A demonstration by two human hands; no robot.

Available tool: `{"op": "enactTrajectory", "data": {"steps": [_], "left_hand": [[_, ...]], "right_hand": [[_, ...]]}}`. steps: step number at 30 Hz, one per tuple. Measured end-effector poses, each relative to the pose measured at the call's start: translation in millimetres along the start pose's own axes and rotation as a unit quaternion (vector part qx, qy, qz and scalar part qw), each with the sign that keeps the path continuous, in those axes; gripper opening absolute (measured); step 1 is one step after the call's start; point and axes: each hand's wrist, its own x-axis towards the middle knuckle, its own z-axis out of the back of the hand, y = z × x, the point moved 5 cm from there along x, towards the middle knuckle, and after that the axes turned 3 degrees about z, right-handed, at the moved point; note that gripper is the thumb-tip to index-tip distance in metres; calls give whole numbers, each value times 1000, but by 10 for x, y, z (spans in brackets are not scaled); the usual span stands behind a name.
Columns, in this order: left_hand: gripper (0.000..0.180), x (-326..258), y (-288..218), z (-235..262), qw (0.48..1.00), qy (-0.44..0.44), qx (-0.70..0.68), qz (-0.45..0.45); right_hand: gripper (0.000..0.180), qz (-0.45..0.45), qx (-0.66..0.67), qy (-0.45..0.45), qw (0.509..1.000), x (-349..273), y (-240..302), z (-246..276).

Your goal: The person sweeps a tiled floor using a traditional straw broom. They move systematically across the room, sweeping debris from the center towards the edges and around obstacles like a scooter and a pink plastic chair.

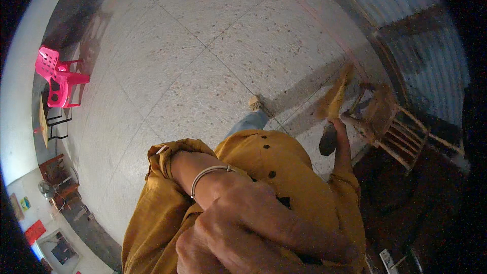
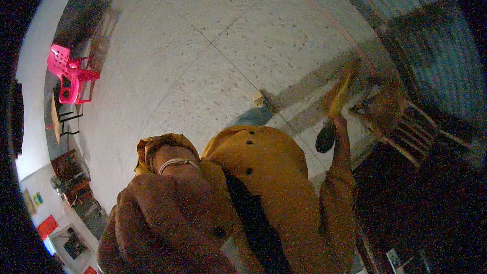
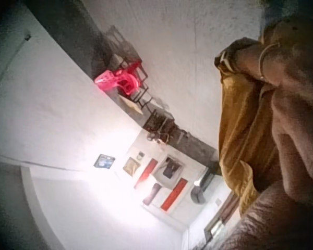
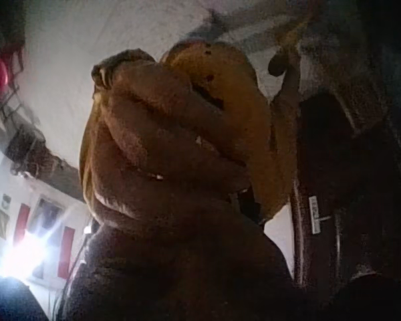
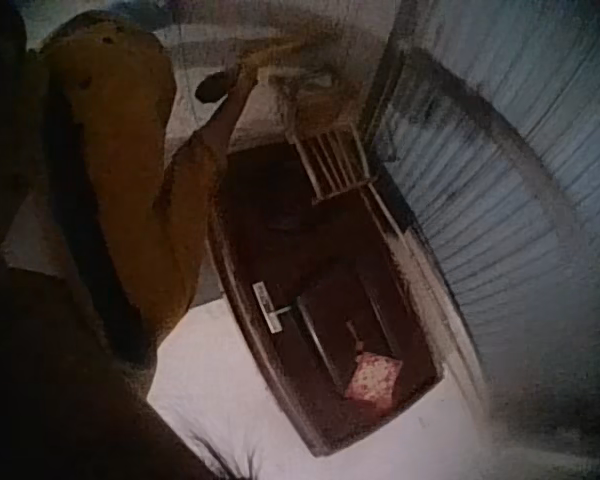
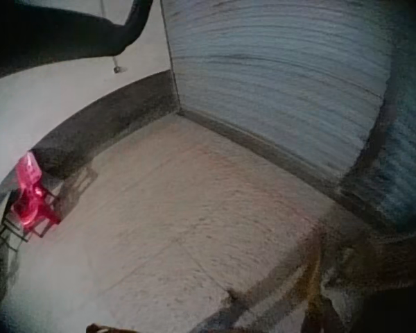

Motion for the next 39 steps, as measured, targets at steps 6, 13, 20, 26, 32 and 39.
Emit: {"op": "enactTrajectory", "data": {"steps": [6,13,20,26,32,39], "left_hand": [[15,310,380,233,996,37,-75,-18],[15,584,856,204,997,-39,-33,-62],[14,698,1020,201,992,-52,-13,-117],[11,846,1248,194,976,-53,36,-209],[8,826,1431,-279,982,-2,53,-183],[12,814,2033,-1094,987,125,34,-95]], "right_hand": [[30,144,-22,169,975,1131,-493,-305],[44,39,-67,173,982,-225,936,-1151],[61,96,-73,144,982,28,1394,-651],[49,95,-99,100,985,1814,1528,197],[41,150,-215,249,932,3135,1463,259],[48,73,-240,292,923,1749,2771,64]]}}
